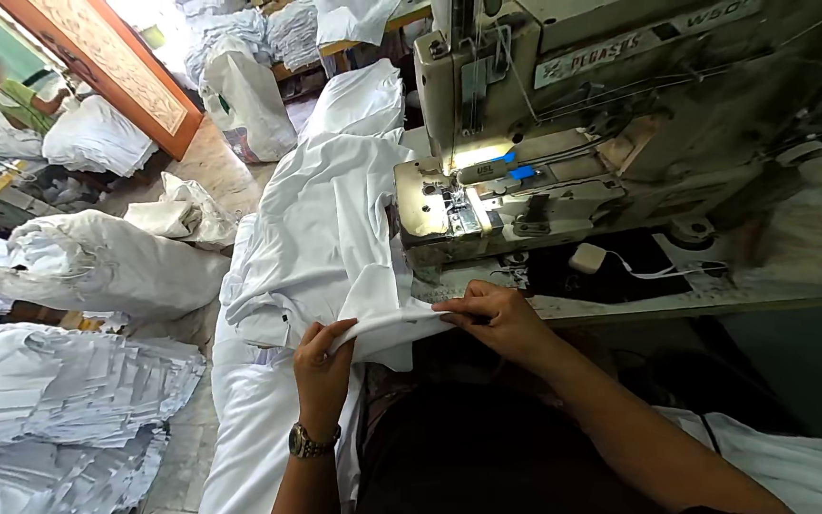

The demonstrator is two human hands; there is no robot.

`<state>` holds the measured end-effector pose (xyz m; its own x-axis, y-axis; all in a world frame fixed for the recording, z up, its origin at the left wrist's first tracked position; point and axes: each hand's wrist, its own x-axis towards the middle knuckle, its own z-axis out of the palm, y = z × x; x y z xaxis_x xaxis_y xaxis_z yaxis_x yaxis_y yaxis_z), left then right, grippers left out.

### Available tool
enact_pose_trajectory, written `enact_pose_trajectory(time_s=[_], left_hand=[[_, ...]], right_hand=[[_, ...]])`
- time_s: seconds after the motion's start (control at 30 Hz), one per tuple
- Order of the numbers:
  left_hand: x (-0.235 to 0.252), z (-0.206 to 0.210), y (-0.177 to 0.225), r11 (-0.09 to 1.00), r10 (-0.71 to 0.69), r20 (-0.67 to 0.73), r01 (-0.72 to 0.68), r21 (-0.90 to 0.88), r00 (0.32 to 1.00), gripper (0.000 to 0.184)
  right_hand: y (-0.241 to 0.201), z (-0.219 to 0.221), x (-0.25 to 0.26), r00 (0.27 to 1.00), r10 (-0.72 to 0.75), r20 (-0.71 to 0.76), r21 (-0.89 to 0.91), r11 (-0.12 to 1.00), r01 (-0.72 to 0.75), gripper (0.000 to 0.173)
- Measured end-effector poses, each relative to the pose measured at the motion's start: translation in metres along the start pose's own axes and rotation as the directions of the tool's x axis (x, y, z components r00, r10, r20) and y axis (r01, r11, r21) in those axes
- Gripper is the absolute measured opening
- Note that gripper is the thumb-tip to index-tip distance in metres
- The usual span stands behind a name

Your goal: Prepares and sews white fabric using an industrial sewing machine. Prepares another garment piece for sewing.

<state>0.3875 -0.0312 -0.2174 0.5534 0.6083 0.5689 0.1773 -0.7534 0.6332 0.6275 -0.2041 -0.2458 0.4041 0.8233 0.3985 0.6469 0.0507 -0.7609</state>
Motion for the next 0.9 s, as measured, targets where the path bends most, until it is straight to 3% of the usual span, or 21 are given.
enact_pose_trajectory(time_s=[0.1,0.2,0.27,0.33,0.37,0.43,0.5,0.63,0.7,0.9], left_hand=[[0.013,0.009,0.010,0.994,0.027,0.005,-0.026,-0.110,1.000,0.015],[0.050,0.023,0.039,0.938,0.070,-0.016,-0.071,-0.339,0.997,0.017],[0.084,0.038,0.057,0.950,0.214,-0.061,-0.222,-0.221,0.975,0.016],[0.123,0.057,0.064,0.942,0.336,0.032,-0.336,0.020,0.941,0.018],[0.142,0.068,0.066,0.930,0.320,0.153,-0.341,0.137,0.935,0.018],[0.178,0.100,0.071,0.909,0.135,0.419,-0.280,0.309,0.898,0.018],[0.205,0.136,0.072,0.896,-0.060,0.550,-0.198,0.397,0.833,0.022],[0.232,0.173,0.058,0.954,-0.116,0.521,-0.052,0.295,0.846,0.035],[0.235,0.175,0.055,0.967,-0.107,0.519,-0.033,0.254,0.848,0.042],[0.228,0.183,0.040,0.982,-0.067,0.449,-0.021,0.189,0.891,0.037]], right_hand=[[-0.004,0.001,0.001,0.998,-0.065,0.009,-0.132,0.989,0.066,0.020],[-0.019,-0.005,-0.001,0.987,-0.144,0.068,0.047,0.989,0.141,0.018],[-0.027,-0.016,-0.002,0.984,-0.133,0.119,0.323,0.942,0.089,0.019],[-0.027,-0.028,-0.003,0.992,0.018,0.125,0.502,0.861,-0.079,0.019],[-0.024,-0.033,-0.003,0.985,0.133,0.109,0.528,0.832,-0.171,0.023],[-0.012,-0.041,0.002,0.944,0.323,0.067,0.509,0.803,-0.311,0.040],[-0.002,-0.042,0.009,0.922,0.386,-0.024,0.463,0.822,-0.332,0.049],[0.005,-0.041,0.026,0.931,0.341,-0.130,0.405,0.876,-0.264,0.027],[0.003,-0.041,0.027,0.936,0.332,-0.114,0.398,0.879,-0.263,0.024],[0.001,-0.036,0.020,0.938,0.327,-0.118,0.391,0.883,-0.259,0.025]])
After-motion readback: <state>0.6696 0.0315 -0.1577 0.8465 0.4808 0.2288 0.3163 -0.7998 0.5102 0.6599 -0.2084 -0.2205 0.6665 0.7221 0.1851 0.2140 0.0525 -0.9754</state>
